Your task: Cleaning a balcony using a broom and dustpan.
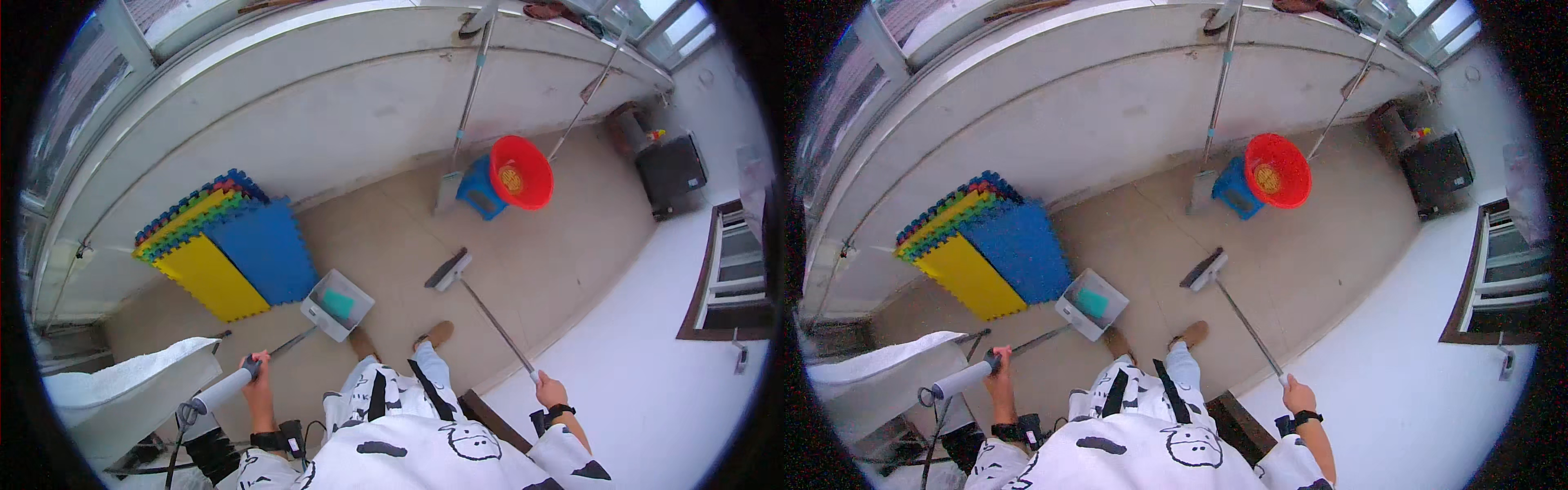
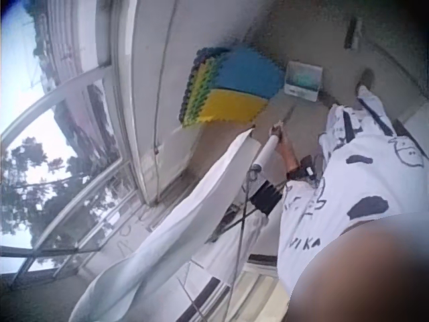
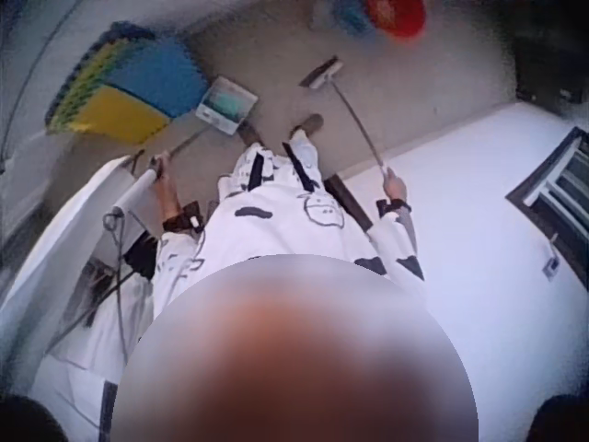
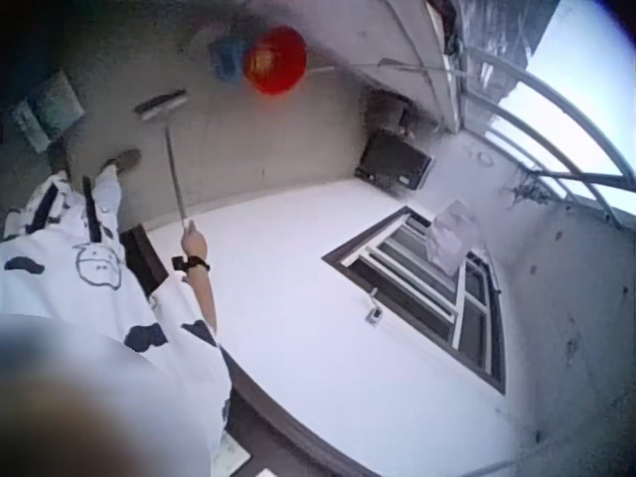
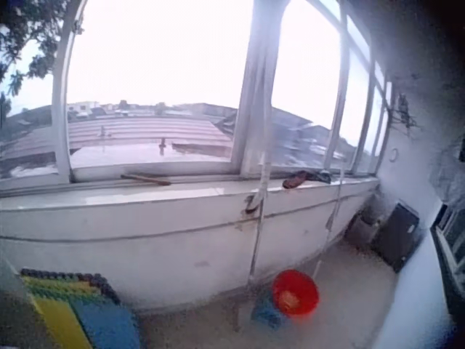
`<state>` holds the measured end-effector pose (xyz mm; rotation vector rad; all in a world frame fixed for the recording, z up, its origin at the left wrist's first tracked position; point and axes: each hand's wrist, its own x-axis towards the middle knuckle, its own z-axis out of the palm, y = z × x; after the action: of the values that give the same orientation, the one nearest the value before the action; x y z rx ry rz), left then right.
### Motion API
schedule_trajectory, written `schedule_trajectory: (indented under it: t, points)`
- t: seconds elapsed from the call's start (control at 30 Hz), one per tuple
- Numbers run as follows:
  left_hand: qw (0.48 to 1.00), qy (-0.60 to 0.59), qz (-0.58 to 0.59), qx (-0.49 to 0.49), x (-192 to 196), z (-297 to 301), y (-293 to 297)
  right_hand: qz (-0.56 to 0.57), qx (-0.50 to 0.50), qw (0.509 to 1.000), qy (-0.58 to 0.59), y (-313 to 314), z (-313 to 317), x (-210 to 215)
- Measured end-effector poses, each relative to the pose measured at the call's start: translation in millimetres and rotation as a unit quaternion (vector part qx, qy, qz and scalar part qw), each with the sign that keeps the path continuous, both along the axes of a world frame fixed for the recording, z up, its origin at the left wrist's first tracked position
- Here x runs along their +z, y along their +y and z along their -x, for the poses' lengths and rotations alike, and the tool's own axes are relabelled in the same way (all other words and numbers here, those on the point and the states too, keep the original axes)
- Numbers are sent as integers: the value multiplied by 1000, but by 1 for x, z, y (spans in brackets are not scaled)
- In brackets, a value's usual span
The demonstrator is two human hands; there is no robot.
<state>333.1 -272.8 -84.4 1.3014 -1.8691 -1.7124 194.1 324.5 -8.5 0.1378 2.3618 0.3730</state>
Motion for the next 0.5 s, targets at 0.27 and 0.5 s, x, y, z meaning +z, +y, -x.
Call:
schedule_trajectory:
  t: [0.27, 0.5]
  points:
    - [993, 74, -8, 86, -9, -20, 4, 87, 82, 992, -44, -30, 25, 12]
    - [989, 61, 125, -42, 40, 9, 35, 97, 101, 985, -106, -8, 104, -74]
